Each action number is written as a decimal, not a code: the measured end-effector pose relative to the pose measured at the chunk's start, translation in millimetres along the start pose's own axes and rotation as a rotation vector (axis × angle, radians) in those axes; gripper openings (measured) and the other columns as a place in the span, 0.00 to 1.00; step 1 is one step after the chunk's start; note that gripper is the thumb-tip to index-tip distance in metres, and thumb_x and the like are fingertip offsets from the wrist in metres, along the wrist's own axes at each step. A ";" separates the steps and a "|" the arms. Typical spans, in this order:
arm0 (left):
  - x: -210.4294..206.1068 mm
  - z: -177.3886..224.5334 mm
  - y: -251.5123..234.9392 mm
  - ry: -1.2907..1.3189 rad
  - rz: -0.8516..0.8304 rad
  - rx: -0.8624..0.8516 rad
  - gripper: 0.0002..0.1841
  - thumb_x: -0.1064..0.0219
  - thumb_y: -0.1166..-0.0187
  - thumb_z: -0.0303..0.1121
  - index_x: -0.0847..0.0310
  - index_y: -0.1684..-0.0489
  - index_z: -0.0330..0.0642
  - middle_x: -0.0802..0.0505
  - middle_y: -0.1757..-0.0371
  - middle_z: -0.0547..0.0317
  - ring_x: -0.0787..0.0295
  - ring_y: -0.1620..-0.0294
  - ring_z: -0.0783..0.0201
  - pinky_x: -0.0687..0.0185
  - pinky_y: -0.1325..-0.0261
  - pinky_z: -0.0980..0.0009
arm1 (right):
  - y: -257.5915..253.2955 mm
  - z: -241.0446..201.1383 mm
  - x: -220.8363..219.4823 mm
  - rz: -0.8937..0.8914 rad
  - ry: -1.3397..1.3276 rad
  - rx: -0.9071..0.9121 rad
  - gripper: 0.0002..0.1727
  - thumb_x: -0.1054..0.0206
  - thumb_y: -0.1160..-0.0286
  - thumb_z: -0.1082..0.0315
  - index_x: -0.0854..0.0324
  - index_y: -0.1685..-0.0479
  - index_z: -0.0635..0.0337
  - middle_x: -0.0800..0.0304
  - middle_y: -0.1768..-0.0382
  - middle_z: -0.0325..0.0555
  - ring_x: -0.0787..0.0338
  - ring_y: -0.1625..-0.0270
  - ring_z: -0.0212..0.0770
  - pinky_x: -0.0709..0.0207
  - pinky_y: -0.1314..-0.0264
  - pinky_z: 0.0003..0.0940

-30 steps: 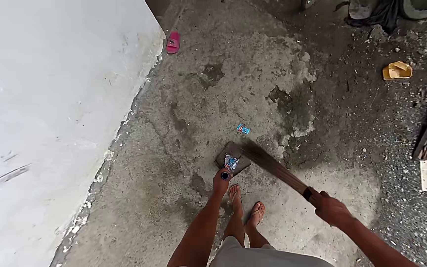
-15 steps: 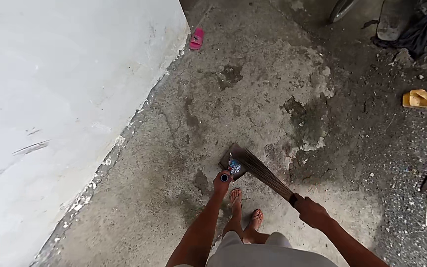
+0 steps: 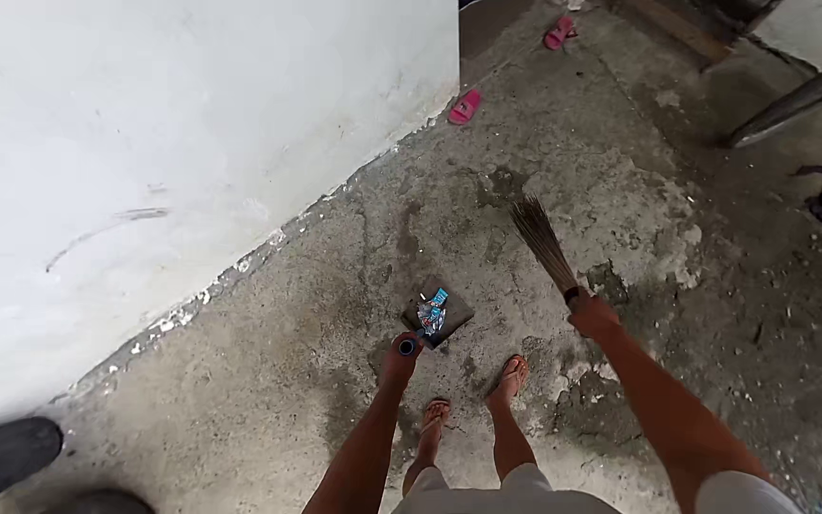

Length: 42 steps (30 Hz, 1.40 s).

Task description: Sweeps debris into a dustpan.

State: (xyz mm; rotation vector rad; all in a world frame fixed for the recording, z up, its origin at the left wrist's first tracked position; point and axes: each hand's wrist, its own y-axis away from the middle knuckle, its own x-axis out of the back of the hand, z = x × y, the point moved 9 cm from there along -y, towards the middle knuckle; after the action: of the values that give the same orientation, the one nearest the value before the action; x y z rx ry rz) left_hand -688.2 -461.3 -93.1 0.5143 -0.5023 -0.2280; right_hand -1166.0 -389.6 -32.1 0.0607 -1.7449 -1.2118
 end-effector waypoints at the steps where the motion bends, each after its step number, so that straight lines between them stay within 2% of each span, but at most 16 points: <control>1: -2.3 1.7 -6.9 0.010 0.018 0.003 0.17 0.25 0.25 0.29 0.15 0.43 0.29 0.10 0.39 0.41 0.15 0.33 0.53 0.24 0.25 0.56 | -13.9 -15.4 -13.2 -0.028 0.022 0.031 0.56 0.22 0.33 0.57 0.53 0.04 0.56 0.32 0.21 0.76 0.18 0.30 0.75 0.23 0.34 0.72; 4: -10.8 8.3 -17.7 0.025 0.046 0.042 0.16 0.25 0.25 0.29 0.15 0.43 0.29 0.09 0.39 0.41 0.14 0.34 0.53 0.24 0.25 0.56 | 3.0 -36.8 -69.3 -0.202 0.187 0.190 0.51 0.22 0.35 0.59 0.45 0.08 0.58 0.27 0.25 0.78 0.17 0.33 0.77 0.22 0.38 0.75; 6: -13.0 9.5 -16.4 0.026 0.051 0.061 0.17 0.25 0.26 0.29 0.15 0.42 0.29 0.10 0.38 0.41 0.15 0.32 0.53 0.25 0.24 0.57 | 41.0 -20.2 -91.9 -0.339 0.273 0.262 0.52 0.22 0.34 0.59 0.46 0.06 0.54 0.26 0.25 0.75 0.17 0.32 0.75 0.22 0.37 0.74; 7: -10.5 11.8 -15.8 0.035 0.058 0.057 0.17 0.25 0.26 0.29 0.15 0.43 0.29 0.10 0.38 0.40 0.15 0.32 0.53 0.25 0.24 0.57 | 55.9 -8.0 -87.9 -0.368 0.285 0.279 0.52 0.23 0.33 0.59 0.47 0.05 0.52 0.26 0.25 0.73 0.17 0.32 0.74 0.21 0.36 0.72; 10: 4.7 22.3 -10.9 0.092 0.092 0.052 0.16 0.25 0.27 0.25 0.15 0.44 0.27 0.10 0.38 0.38 0.15 0.33 0.52 0.24 0.24 0.56 | 71.7 19.5 -35.7 -0.342 0.290 0.303 0.51 0.24 0.31 0.58 0.48 0.04 0.48 0.24 0.24 0.70 0.14 0.34 0.71 0.20 0.36 0.70; 13: 25.0 17.8 2.2 0.158 0.169 0.092 0.17 0.25 0.27 0.25 0.16 0.43 0.26 0.10 0.40 0.39 0.14 0.35 0.53 0.22 0.26 0.56 | 65.9 11.5 36.9 -0.254 0.308 0.323 0.52 0.23 0.30 0.58 0.49 0.04 0.47 0.25 0.24 0.70 0.15 0.34 0.72 0.21 0.36 0.71; 16: 42.3 9.8 5.0 0.282 0.289 0.118 0.15 0.26 0.27 0.22 0.17 0.44 0.24 0.10 0.44 0.39 0.14 0.42 0.56 0.20 0.32 0.59 | 37.1 -43.4 102.1 -0.122 0.342 0.355 0.53 0.23 0.32 0.59 0.50 0.03 0.48 0.27 0.23 0.72 0.15 0.35 0.74 0.22 0.38 0.73; 19: 49.5 -4.3 -9.2 0.274 0.342 0.184 0.16 0.26 0.26 0.25 0.16 0.44 0.27 0.09 0.45 0.40 0.13 0.42 0.55 0.19 0.33 0.56 | -5.9 -124.5 121.2 -0.063 0.372 0.361 0.54 0.23 0.32 0.60 0.53 0.03 0.50 0.30 0.21 0.72 0.15 0.35 0.75 0.21 0.38 0.73; 21: 51.4 -13.0 -23.9 0.241 0.353 0.226 0.16 0.25 0.26 0.29 0.15 0.44 0.30 0.08 0.44 0.41 0.12 0.41 0.54 0.19 0.32 0.53 | -36.5 -175.4 100.9 -0.052 0.367 0.359 0.55 0.24 0.34 0.62 0.52 0.03 0.51 0.31 0.20 0.71 0.15 0.35 0.74 0.20 0.40 0.72; 23: 58.7 -14.3 -44.3 0.259 0.355 0.230 0.15 0.25 0.25 0.28 0.15 0.44 0.30 0.09 0.45 0.42 0.13 0.42 0.55 0.19 0.33 0.55 | -60.1 -216.9 64.4 -0.055 0.359 0.375 0.53 0.24 0.36 0.65 0.49 0.05 0.52 0.31 0.20 0.72 0.16 0.34 0.75 0.21 0.40 0.74; 26: 71.6 -18.4 -53.7 0.326 0.353 0.242 0.14 0.26 0.26 0.25 0.16 0.45 0.28 0.09 0.46 0.42 0.13 0.46 0.57 0.17 0.37 0.59 | -53.0 -230.8 5.1 -0.166 0.454 0.442 0.47 0.25 0.35 0.69 0.41 0.09 0.56 0.28 0.24 0.76 0.16 0.36 0.78 0.23 0.43 0.78; 28: 82.9 -18.1 -57.5 0.347 0.339 0.247 0.15 0.26 0.26 0.25 0.16 0.45 0.28 0.09 0.46 0.42 0.13 0.45 0.58 0.17 0.37 0.59 | -30.2 -219.8 -3.1 -0.271 0.526 0.466 0.48 0.24 0.37 0.67 0.40 0.09 0.53 0.26 0.25 0.74 0.15 0.38 0.77 0.21 0.45 0.76; 30: 88.8 -15.9 -57.3 0.375 0.325 0.253 0.16 0.26 0.26 0.24 0.17 0.43 0.26 0.10 0.43 0.40 0.13 0.42 0.56 0.17 0.35 0.58 | -6.9 -194.1 19.1 -0.331 0.538 0.444 0.52 0.22 0.37 0.64 0.44 0.06 0.45 0.26 0.23 0.70 0.14 0.38 0.74 0.20 0.44 0.74; 33: 89.7 -0.4 -55.6 0.370 0.298 0.254 0.17 0.26 0.27 0.24 0.17 0.42 0.25 0.10 0.42 0.38 0.13 0.41 0.54 0.18 0.34 0.56 | 24.1 -143.7 56.6 -0.368 0.500 0.406 0.53 0.23 0.35 0.62 0.49 0.04 0.40 0.27 0.23 0.70 0.14 0.38 0.74 0.20 0.43 0.73; 39: 78.1 74.1 -65.5 0.283 0.201 0.132 0.19 0.27 0.28 0.27 0.17 0.41 0.24 0.10 0.40 0.37 0.14 0.36 0.52 0.22 0.28 0.55 | 40.2 -28.9 89.9 -0.325 0.228 0.127 0.57 0.23 0.32 0.54 0.58 0.02 0.41 0.28 0.21 0.70 0.15 0.33 0.71 0.20 0.36 0.69; 42: 67.5 114.3 -85.0 0.244 0.144 0.072 0.20 0.27 0.31 0.28 0.17 0.42 0.24 0.10 0.41 0.38 0.14 0.38 0.55 0.21 0.30 0.57 | 30.8 21.9 96.8 -0.311 0.065 -0.018 0.57 0.23 0.32 0.52 0.56 0.02 0.47 0.23 0.24 0.70 0.16 0.29 0.69 0.23 0.30 0.68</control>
State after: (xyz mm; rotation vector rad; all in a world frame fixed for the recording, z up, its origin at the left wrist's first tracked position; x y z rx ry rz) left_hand -696.1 -602.9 -24.2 0.5654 -0.3083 -0.0079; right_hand -1218.9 -409.3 55.1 0.3684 -1.7098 -1.4315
